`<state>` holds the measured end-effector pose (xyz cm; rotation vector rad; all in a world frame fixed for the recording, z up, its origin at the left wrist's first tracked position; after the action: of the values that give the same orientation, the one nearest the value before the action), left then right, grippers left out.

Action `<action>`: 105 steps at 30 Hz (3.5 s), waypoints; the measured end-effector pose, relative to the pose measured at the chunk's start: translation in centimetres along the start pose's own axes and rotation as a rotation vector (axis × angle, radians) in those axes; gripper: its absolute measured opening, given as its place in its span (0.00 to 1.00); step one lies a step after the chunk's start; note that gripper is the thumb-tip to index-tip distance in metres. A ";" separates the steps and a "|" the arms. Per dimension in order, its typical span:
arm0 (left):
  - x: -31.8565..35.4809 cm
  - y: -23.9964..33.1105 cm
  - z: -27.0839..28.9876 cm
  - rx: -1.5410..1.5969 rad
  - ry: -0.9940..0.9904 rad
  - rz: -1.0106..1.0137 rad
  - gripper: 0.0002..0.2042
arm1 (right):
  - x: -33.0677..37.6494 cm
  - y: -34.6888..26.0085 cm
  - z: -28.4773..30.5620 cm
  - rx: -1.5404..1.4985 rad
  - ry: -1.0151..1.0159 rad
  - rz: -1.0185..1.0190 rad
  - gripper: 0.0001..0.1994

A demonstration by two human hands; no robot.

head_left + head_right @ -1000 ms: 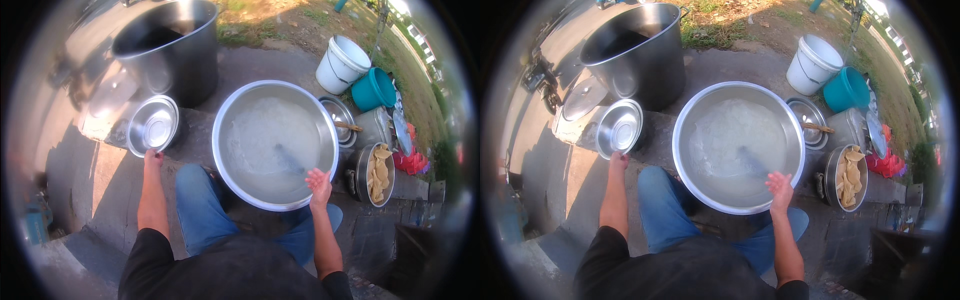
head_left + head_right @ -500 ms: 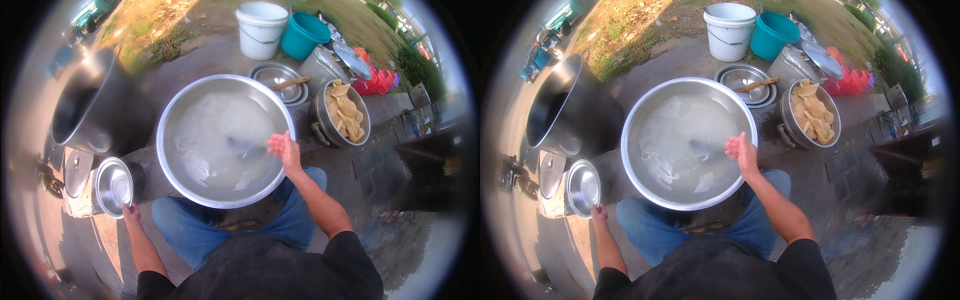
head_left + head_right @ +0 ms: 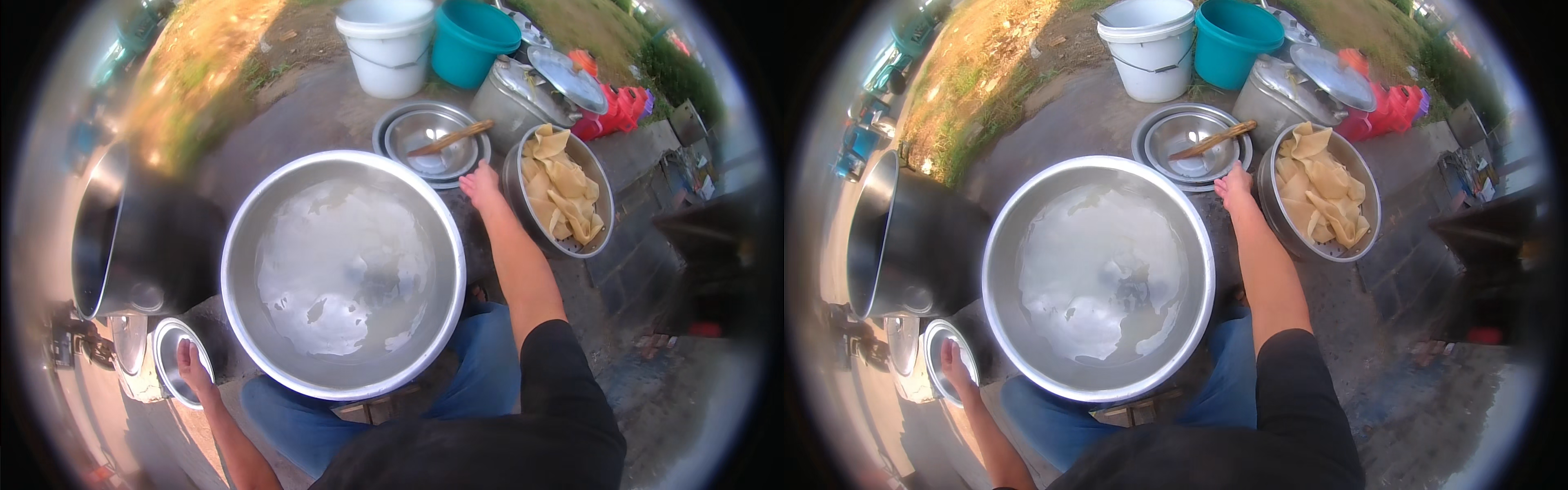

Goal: The person washes several metal bowls and a wooden spoon in a large basin of water using a steel wool scrubber. They scrub each item, rinse it in the basin, and place it aside to dry.

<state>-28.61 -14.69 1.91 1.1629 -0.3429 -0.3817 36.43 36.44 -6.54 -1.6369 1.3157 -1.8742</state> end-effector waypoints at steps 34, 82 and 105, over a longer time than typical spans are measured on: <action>2.5 6.1 -17.3 -0.775 -0.090 0.081 0.29 | -9.8 6.3 -4.1 0.026 0.023 -0.227 0.47; 3.7 6.7 -16.8 -0.732 -0.115 0.057 0.29 | 8.8 -19.5 -8.5 1.653 0.221 1.041 0.16; 6.6 9.4 -15.2 -0.674 0.156 -0.514 0.28 | 25.4 -16.8 -4.5 0.659 -0.377 1.063 0.14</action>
<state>-14.82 -2.10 5.60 0.5925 0.2271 -0.7804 30.32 28.24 22.52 -0.6496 0.9316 -1.0693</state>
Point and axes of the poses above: each hand's wrist, its own x-axis away from the middle knuckle, its own z-axis out of the back of the hand, y = z × x, the point moved 6 cm from there along -x, towards the middle knuckle, and after that the axes turned 3 degrees about z, right-handed, at the moved point
